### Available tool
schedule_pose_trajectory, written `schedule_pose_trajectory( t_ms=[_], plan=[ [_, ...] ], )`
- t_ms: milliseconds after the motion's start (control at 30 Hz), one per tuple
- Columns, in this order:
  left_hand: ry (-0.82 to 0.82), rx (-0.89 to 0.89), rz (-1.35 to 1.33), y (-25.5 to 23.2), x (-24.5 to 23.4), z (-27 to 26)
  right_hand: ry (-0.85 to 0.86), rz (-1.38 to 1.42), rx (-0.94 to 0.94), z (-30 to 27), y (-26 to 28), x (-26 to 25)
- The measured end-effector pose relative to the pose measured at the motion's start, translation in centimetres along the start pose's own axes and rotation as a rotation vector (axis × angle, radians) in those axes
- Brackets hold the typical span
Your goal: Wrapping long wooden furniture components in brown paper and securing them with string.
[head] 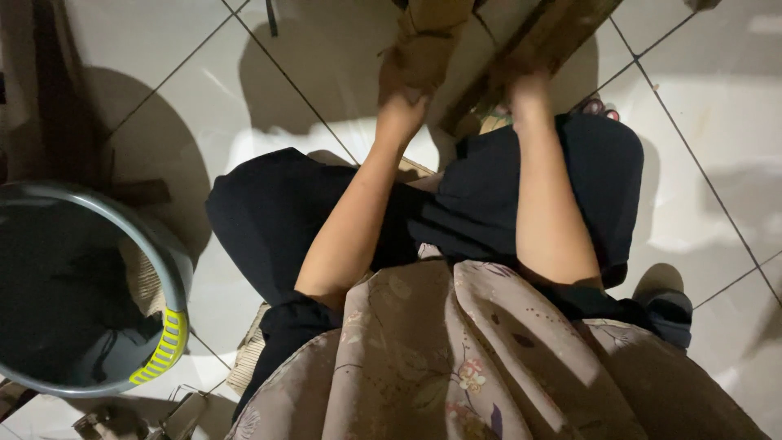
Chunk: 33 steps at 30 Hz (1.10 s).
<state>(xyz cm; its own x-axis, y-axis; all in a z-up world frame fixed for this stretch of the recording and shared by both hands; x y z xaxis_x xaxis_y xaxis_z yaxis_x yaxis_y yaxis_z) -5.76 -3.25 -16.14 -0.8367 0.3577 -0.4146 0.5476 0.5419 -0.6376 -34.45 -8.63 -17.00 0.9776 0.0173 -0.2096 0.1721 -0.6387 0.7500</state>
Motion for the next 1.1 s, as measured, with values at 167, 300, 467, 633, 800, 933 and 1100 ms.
schedule_pose_trajectory(
  t_ms=[167, 300, 467, 633, 800, 933, 1100],
  plan=[
    [-0.065, 0.136, -0.135, -1.9, -1.0, -1.3, 0.235, 0.168, 0.032, -5.5, 6.6, 5.5],
    [-0.238, 0.425, -0.301, -2.4, -3.3, 1.0, 0.296, -0.085, -0.039, -5.3, 7.9, 7.3],
    [-0.226, 0.038, -1.033, -1.2, -4.4, -0.9, 0.434, -0.824, -0.832, -5.4, 11.7, 11.1],
    [-0.258, 0.000, -0.883, -2.5, -6.3, -1.9, 0.495, -0.458, -0.536, -3.7, 10.7, 11.3],
    [-0.083, 0.165, -1.107, -2.7, -4.5, 3.6, 0.520, 0.466, -0.140, -3.6, 9.6, 12.0],
    [0.050, 0.383, -1.236, -5.0, -5.5, 5.2, 0.586, 0.485, -0.129, -3.3, 9.9, 12.8],
    [0.218, 0.249, -1.551, -2.3, -2.4, 13.0, 0.633, -0.198, -0.527, -0.8, 9.6, 13.4]
  ],
)
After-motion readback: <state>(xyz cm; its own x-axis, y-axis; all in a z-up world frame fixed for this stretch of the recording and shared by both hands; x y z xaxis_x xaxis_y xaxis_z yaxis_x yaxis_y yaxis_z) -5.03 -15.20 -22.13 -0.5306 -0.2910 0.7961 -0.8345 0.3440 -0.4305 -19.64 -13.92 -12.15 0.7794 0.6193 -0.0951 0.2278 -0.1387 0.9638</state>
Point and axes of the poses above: each hand's wrist, its own z-axis towards the middle knuckle, its own x-axis out of the palm, y = z × x, the point moved 9 cm from there along z, towards the middle knuckle, and after that the axes turned 12 degrees about y, right-handed, at the moved point
